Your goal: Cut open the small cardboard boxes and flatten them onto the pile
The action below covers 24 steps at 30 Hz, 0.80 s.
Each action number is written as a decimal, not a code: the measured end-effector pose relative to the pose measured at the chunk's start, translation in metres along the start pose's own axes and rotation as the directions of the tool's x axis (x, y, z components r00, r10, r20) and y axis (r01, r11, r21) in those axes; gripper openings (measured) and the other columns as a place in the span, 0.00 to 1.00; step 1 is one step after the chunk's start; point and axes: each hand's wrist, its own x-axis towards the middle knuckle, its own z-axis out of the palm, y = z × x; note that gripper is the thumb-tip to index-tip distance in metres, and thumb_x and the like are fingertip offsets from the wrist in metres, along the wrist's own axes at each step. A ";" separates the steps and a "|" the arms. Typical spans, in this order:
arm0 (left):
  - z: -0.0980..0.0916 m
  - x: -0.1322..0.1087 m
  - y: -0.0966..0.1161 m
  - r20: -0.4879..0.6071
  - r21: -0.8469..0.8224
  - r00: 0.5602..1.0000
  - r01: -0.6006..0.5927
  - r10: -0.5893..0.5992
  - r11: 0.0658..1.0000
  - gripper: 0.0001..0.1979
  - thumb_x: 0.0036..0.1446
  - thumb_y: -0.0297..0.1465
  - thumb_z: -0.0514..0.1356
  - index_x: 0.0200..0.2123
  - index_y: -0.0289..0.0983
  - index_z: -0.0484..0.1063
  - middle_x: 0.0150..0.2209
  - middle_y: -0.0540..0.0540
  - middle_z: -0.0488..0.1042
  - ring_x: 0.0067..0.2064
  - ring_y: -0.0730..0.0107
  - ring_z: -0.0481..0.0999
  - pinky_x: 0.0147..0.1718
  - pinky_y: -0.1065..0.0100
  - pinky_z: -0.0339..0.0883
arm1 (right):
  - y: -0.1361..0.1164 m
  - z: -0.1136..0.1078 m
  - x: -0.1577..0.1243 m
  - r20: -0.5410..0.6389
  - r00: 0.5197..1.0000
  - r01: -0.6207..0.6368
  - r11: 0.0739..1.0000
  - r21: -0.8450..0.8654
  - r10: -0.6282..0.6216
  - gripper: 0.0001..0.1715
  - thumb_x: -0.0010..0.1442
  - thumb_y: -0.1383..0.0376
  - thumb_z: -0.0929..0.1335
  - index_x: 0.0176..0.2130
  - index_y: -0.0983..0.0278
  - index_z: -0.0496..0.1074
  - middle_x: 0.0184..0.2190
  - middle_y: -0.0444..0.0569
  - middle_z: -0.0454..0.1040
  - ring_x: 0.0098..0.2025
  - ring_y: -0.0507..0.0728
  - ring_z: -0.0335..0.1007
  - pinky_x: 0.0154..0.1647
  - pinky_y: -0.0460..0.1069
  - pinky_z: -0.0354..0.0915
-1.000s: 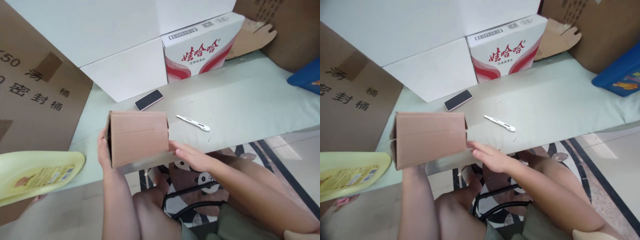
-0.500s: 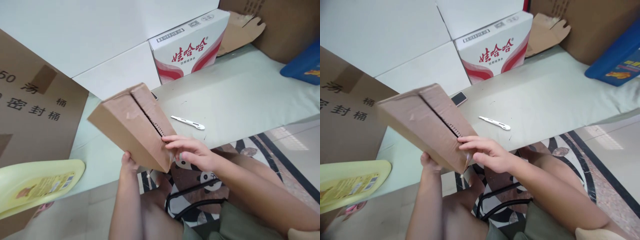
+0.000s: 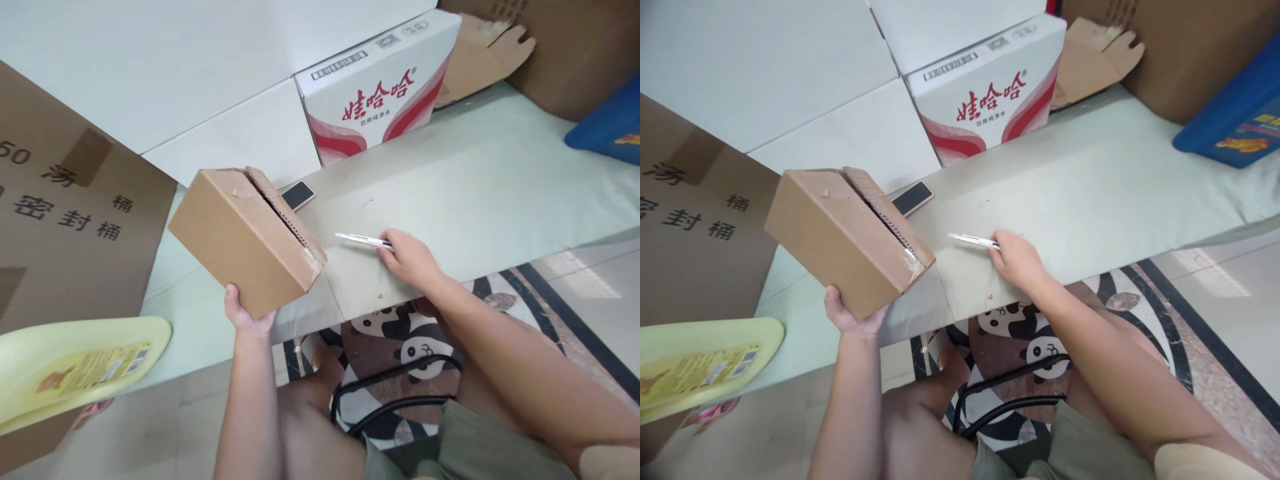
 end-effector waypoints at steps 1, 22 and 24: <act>-0.001 0.001 0.000 -0.007 0.009 1.000 -0.003 0.003 1.000 0.34 0.39 0.49 0.74 0.50 0.42 0.78 0.45 0.45 0.82 0.43 0.57 0.81 0.35 0.63 0.77 | -0.003 -0.001 -0.002 0.011 0.999 0.035 0.992 0.118 -0.037 0.12 0.66 0.61 0.63 0.43 0.63 0.73 0.32 0.52 0.76 0.32 0.60 0.69 0.33 0.53 0.64; -0.006 -0.001 -0.002 -0.028 0.013 0.998 -0.060 0.061 0.998 0.30 0.39 0.47 0.74 0.45 0.40 0.80 0.42 0.46 0.83 0.40 0.60 0.81 0.37 0.64 0.77 | -0.027 0.009 -0.022 -0.309 0.861 0.507 0.737 0.446 -0.404 0.17 0.70 0.65 0.64 0.54 0.60 0.78 0.34 0.49 0.75 0.31 0.52 0.71 0.33 0.47 0.69; -0.005 -0.001 -0.002 -0.031 0.001 0.998 -0.059 0.059 0.998 0.30 0.39 0.47 0.74 0.45 0.41 0.80 0.42 0.46 0.83 0.40 0.61 0.81 0.37 0.64 0.77 | -0.028 0.009 -0.023 -0.321 0.854 0.518 0.731 0.444 -0.410 0.17 0.70 0.65 0.64 0.54 0.60 0.78 0.34 0.49 0.75 0.31 0.52 0.71 0.33 0.47 0.69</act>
